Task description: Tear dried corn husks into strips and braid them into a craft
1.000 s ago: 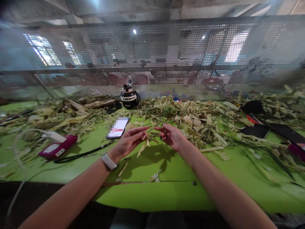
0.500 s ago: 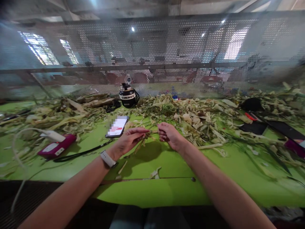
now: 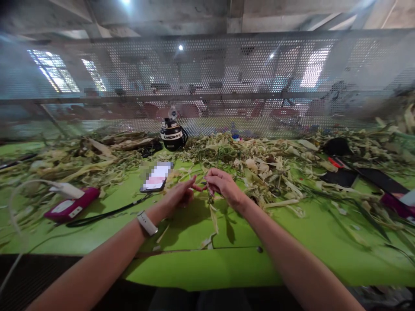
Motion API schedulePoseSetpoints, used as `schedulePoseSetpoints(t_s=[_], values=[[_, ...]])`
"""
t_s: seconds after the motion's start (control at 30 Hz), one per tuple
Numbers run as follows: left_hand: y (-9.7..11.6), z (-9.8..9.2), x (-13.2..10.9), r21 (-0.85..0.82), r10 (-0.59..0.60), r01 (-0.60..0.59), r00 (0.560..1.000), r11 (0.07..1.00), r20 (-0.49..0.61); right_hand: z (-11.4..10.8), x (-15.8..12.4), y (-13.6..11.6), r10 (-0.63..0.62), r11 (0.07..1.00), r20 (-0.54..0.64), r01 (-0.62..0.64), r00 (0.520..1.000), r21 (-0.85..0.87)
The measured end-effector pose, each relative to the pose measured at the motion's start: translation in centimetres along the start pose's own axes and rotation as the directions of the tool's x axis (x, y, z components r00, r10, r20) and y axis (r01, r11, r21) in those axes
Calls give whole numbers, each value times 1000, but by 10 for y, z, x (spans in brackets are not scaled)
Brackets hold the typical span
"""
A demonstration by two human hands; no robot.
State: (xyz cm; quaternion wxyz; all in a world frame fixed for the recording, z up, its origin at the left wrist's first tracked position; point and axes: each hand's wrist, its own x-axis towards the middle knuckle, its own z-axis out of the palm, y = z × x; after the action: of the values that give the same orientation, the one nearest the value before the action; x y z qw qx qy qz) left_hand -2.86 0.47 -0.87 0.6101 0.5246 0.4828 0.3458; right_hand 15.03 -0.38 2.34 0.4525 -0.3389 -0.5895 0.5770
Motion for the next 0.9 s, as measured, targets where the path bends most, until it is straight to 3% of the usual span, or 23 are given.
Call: schedulePoseSetpoints(t_s=[0.1,0.2,0.27,0.37,0.57,0.73,0.9], values=[[3,4,-3,10,-113,113,982,994,154,4,0,0,-17,996,16,15,1000,92],[2,5,-3,-165,-139,221,904,961,403,7,-3,0,-13,992,61,5,998,126],[1,5,-2,-255,-107,261,864,931,492,10,-5,0,-2,990,100,-12,995,140],[-2,7,-1,-336,-81,278,863,900,498,12,-6,0,-31,973,140,-2,990,230],[-7,12,0,-477,-13,215,920,852,392,7,-5,-6,-162,932,138,105,977,347],[-7,13,0,-523,-16,306,874,795,486,8,-8,-12,-184,927,181,109,966,360],[-4,13,-1,-544,-3,271,897,794,442,10,-11,-16,-168,939,204,93,964,331]])
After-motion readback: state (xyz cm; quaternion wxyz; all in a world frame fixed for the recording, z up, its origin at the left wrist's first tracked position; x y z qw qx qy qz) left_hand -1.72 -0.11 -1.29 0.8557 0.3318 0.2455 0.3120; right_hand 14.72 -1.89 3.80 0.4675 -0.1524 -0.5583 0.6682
